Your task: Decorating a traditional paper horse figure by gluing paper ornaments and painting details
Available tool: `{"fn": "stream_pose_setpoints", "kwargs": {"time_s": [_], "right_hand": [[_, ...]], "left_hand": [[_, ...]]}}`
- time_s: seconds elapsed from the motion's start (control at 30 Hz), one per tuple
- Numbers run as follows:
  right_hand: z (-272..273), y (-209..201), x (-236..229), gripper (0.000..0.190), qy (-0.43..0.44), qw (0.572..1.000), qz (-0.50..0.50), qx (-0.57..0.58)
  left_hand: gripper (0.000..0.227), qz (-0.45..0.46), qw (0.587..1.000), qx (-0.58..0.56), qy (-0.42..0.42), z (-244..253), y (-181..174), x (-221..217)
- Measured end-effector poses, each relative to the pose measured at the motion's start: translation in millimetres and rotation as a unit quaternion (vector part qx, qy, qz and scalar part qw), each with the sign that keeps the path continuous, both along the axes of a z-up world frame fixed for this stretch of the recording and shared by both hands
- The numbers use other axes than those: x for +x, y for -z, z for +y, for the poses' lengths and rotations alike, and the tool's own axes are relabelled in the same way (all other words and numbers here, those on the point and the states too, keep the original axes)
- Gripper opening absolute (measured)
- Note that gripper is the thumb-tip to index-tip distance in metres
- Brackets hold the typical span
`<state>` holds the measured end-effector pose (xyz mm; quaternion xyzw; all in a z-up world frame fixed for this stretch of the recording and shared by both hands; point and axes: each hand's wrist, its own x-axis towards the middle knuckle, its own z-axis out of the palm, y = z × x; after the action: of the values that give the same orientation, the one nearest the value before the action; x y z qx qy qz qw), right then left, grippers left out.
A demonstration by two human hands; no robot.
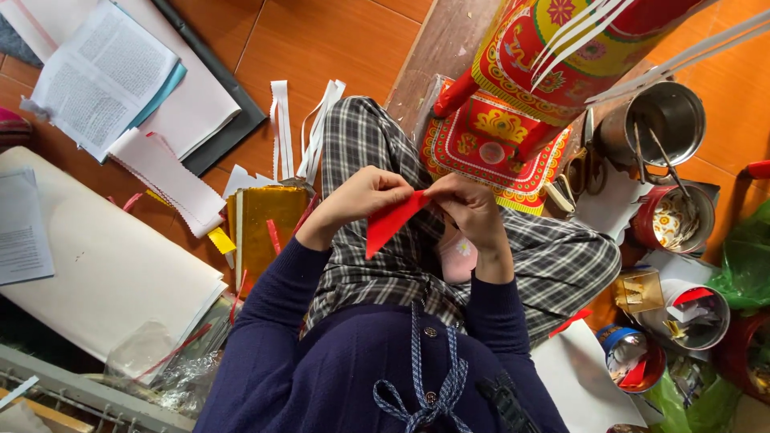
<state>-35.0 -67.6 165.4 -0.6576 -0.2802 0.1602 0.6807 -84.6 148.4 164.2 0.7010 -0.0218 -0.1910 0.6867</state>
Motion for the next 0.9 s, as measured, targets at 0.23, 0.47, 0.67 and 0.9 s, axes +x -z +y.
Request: {"fn": "stream_pose_setpoints", "kwargs": {"time_s": [0.23, 0.47, 0.67, 0.9], "right_hand": [[-1, 2, -2, 0.014, 0.024, 0.999, -0.014, -0.018], [-1, -4, -1, 0.011, 0.021, 1.0, -0.018, 0.0], [-2, 6, -2, 0.01, 0.033, 0.999, 0.001, -0.011], [-3, 4, -2, 0.019, 0.049, 0.995, 0.006, -0.091]], "left_hand": [[0.013, 0.029, 0.998, -0.037, -0.038, -11, -1, -3], [0.012, 0.01, 0.997, -0.034, -0.062, -15, 4, 1], [0.011, -0.013, 0.996, 0.007, -0.087, -20, 3, -2], [0.011, -0.061, 0.989, 0.085, -0.103, -24, 26, -5]]}}
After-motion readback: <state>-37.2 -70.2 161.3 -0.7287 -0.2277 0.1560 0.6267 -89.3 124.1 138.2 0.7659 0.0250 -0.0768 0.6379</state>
